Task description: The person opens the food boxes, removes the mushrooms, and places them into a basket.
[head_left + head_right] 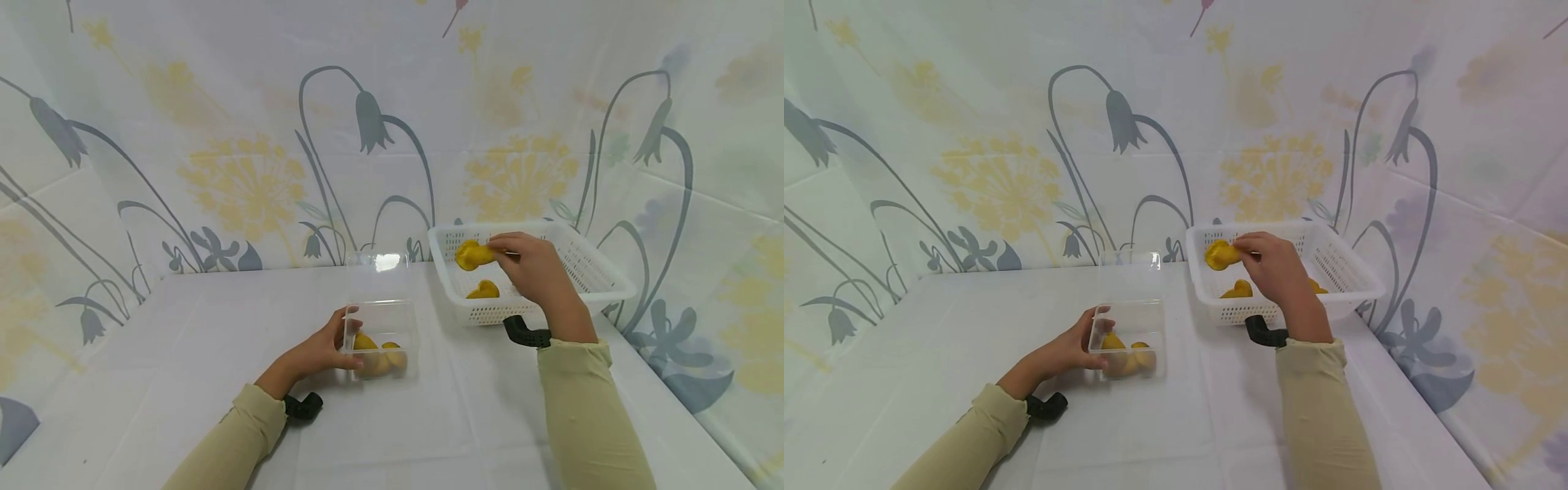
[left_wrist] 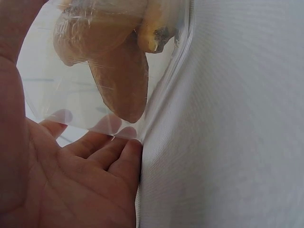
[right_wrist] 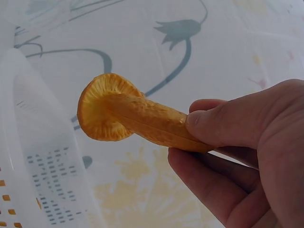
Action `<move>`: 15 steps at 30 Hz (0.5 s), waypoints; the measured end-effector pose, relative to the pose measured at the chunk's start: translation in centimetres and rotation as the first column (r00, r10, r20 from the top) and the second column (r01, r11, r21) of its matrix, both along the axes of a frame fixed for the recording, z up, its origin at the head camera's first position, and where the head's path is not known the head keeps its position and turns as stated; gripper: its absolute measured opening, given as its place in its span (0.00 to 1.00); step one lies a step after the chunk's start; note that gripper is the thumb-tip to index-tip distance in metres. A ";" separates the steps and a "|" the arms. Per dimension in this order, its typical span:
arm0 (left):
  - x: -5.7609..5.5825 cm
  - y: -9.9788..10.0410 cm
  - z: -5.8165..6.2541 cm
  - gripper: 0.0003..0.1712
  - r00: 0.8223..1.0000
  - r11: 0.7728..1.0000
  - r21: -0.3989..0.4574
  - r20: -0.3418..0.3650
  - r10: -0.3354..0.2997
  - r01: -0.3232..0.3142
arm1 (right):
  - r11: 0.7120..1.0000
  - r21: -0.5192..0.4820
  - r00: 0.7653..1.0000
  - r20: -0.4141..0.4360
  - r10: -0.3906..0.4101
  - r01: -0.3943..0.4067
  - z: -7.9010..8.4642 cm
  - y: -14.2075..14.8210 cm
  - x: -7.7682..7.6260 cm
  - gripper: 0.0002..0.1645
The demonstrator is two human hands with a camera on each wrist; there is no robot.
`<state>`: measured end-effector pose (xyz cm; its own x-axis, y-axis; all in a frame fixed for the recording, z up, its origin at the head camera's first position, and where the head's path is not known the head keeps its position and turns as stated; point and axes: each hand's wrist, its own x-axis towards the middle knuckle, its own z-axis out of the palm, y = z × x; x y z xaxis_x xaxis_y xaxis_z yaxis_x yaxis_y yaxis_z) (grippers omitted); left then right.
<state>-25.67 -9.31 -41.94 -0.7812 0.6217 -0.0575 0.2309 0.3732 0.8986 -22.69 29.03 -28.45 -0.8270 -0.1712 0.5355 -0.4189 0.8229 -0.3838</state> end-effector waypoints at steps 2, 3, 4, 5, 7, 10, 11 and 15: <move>0.0 0.0 0.0 0.63 1.000 1.000 0.002 0.000 -0.002 0.002 | 1.000 -0.003 1.000 0.009 -0.012 0.013 -0.1 0.2 -0.1 0.14; 0.0 0.0 0.0 0.63 1.000 1.000 0.002 0.001 -0.002 0.002 | 1.000 -0.008 1.000 0.017 -0.019 0.019 -0.2 0.3 -0.2 0.14; 0.0 0.0 0.0 0.63 1.000 1.000 0.002 0.000 -0.003 0.003 | 1.000 -0.011 0.999 0.027 -0.028 0.028 -0.2 0.4 -0.2 0.14; 0.0 0.0 0.0 0.63 1.000 1.000 0.003 0.001 -0.003 0.003 | 0.999 -0.014 0.999 0.037 -0.036 0.036 -0.2 0.5 -0.3 0.14; 0.0 0.1 0.0 0.63 1.000 1.000 0.001 -0.001 -0.004 0.004 | 0.999 -0.019 0.997 0.056 -0.049 0.050 -0.3 0.6 -0.3 0.15; 0.0 0.1 0.0 0.63 1.000 1.000 -0.005 -0.003 -0.001 0.001 | 0.997 -0.024 0.994 0.083 -0.071 0.074 -0.5 0.7 -0.5 0.16; 0.0 0.1 0.0 0.63 1.000 1.000 -0.006 -0.005 -0.001 0.001 | 0.996 -0.024 0.993 0.090 -0.079 0.082 -0.6 0.7 -0.5 0.16; 0.0 0.0 0.0 0.63 1.000 1.000 0.005 0.000 -0.005 0.005 | 0.993 -0.026 0.987 0.116 -0.114 0.117 -1.1 1.0 -0.9 0.17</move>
<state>-25.70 -9.27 -41.98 -0.7779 0.6261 -0.0542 0.2331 0.3676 0.9003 -23.64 29.99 -29.54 -0.8964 -0.0550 0.4398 -0.2734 0.8497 -0.4509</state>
